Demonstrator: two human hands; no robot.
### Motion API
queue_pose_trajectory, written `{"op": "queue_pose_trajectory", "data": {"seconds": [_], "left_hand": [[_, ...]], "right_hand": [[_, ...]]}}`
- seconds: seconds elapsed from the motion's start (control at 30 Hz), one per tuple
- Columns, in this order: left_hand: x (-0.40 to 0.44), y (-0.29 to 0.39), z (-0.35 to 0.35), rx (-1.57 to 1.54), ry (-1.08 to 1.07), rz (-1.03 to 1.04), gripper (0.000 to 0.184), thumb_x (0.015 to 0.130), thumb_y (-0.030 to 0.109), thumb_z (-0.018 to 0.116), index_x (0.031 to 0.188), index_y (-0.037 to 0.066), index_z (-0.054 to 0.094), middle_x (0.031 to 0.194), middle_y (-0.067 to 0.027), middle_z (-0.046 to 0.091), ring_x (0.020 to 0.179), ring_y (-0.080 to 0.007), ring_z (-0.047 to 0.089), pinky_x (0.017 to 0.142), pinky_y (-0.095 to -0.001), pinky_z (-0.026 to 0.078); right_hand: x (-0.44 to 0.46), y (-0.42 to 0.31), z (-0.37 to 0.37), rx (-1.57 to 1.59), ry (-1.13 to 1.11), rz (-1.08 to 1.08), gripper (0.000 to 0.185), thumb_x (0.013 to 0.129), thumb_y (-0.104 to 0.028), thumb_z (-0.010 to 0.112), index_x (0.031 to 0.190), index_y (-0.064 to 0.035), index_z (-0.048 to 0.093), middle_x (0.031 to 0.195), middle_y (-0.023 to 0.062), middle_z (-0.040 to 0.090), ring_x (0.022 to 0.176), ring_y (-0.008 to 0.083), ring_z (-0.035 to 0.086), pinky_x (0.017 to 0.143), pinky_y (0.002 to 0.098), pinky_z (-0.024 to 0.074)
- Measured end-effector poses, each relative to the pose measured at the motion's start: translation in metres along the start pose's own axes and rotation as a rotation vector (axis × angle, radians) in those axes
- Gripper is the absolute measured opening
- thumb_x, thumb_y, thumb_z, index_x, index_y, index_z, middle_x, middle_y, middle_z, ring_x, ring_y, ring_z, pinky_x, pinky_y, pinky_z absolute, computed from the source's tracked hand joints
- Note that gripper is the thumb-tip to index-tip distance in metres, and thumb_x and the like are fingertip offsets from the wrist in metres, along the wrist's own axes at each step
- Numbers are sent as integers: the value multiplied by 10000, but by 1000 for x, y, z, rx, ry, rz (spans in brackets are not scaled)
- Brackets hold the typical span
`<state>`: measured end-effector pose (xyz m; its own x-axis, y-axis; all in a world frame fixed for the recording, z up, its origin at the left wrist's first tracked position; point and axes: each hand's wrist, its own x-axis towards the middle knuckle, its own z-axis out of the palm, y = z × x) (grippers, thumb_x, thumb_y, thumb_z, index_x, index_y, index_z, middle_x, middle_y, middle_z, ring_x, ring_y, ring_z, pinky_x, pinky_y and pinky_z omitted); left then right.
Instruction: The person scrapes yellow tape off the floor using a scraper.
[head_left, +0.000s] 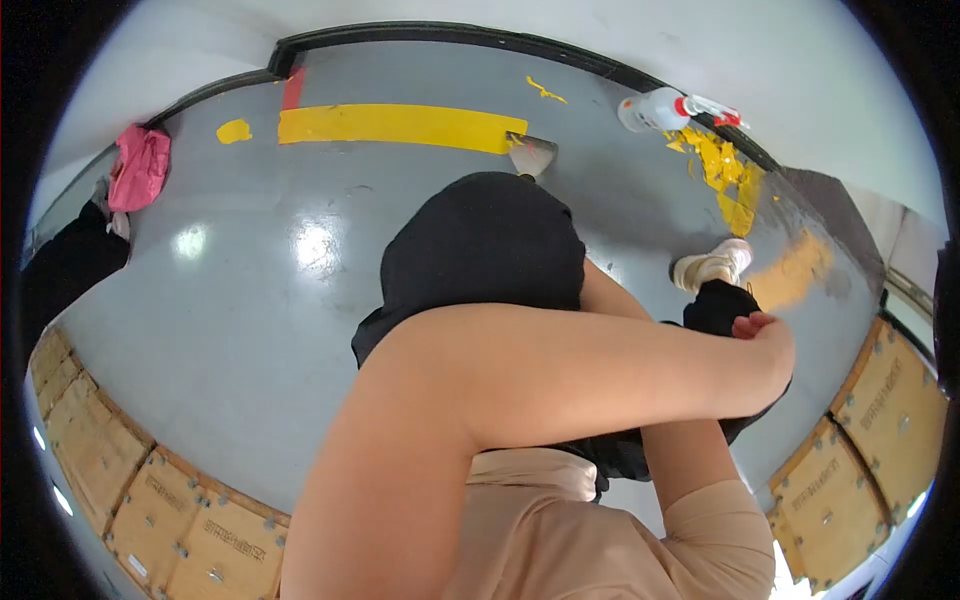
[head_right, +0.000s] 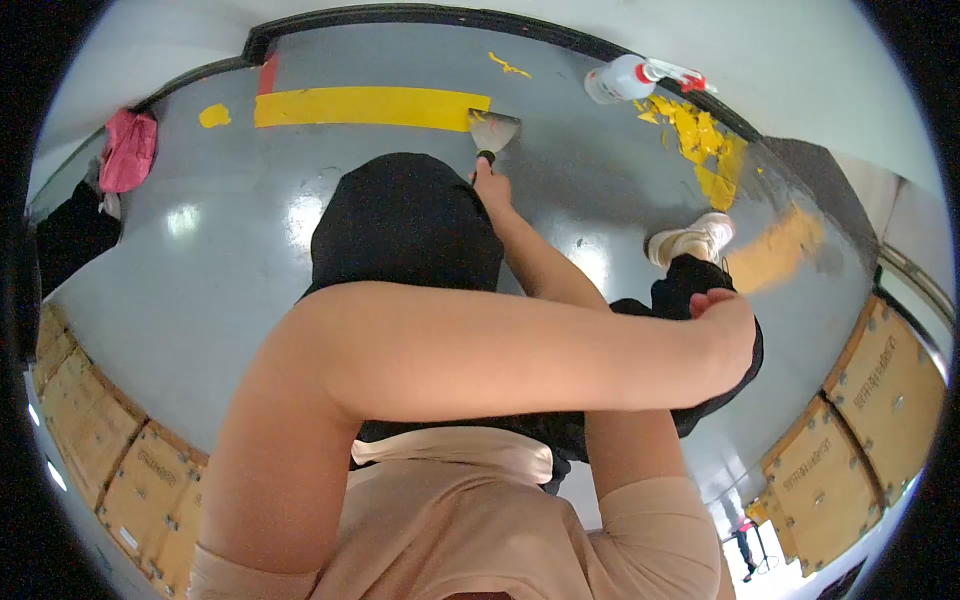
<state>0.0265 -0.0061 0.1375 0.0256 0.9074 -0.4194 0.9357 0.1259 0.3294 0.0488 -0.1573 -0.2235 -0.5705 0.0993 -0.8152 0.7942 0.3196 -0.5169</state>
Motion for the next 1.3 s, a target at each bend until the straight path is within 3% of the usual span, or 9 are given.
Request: {"op": "queue_pose_trajectory", "data": {"seconds": [0.1,0.23,0.37,0.53,0.8,1.03,1.17,1.27,1.3], "left_hand": [[-15,0,10,-18,169,23,315,754,295,558,971,83,642,907,-156,654,777,-289,626,676,-408,451],[-7,10,19,31,117,36,315,756,290,563,975,78,641,912,-152,654,774,-281,631,680,-403,459],[-2,9,5,13,-62,-10,311,761,283,557,979,77,640,923,-153,653,789,-281,633,694,-402,464],[-6,6,12,-17,-26,-21,310,757,284,559,973,80,642,926,-154,652,790,-281,631,695,-402,464],[-17,-3,19,-57,112,-16,311,735,293,574,942,73,646,917,-167,648,796,-289,628,697,-409,462],[-34,-3,15,-23,172,3,306,746,299,565,938,75,647,903,-174,651,773,-298,632,697,-407,462],[-31,-4,19,-21,148,-15,310,747,302,562,939,75,647,905,-173,651,775,-296,632,698,-406,462],[-9,0,22,-34,91,-18,314,744,300,561,945,75,647,900,-171,651,776,-294,631,699,-408,462],[-9,0,21,-28,66,-17,316,743,298,561,948,74,647,897,-170,651,776,-294,630,700,-409,462]], "right_hand": [[-12,-11,-1,-32,-12,-40,544,861,-483,428,759,9,638,738,100,628,691,223,587,686,336,426],[2,22,19,-154,-47,-167,517,869,-472,433,762,-4,624,705,91,613,645,217,576,632,338,430],[4,-22,-14,109,-138,-14,470,882,-456,439,770,-26,593,657,73,580,573,197,548,541,327,415],[6,-54,-54,479,-163,116,369,908,-422,446,793,-75,501,575,37,481,445,130,458,366,260,308],[8,34,21,-24,-97,-145,368,912,-424,438,836,-69,497,586,36,482,443,120,441,368,260,300],[-26,-72,-29,316,-260,184,360,919,-420,431,885,-65,483,588,26,471,433,101,409,362,249,277],[-8,6,13,-41,-141,-68,598,862,-558,428,821,7,619,700,111,597,630,212,564,577,352,420],[13,65,38,-86,-152,-113,639,841,-567,417,789,21,662,764,142,628,774,256,591,717,367,416],[12,57,36,-75,-154,-100,620,844,-558,425,792,15,656,751,138,623,734,246,589,687,361,420]]}}
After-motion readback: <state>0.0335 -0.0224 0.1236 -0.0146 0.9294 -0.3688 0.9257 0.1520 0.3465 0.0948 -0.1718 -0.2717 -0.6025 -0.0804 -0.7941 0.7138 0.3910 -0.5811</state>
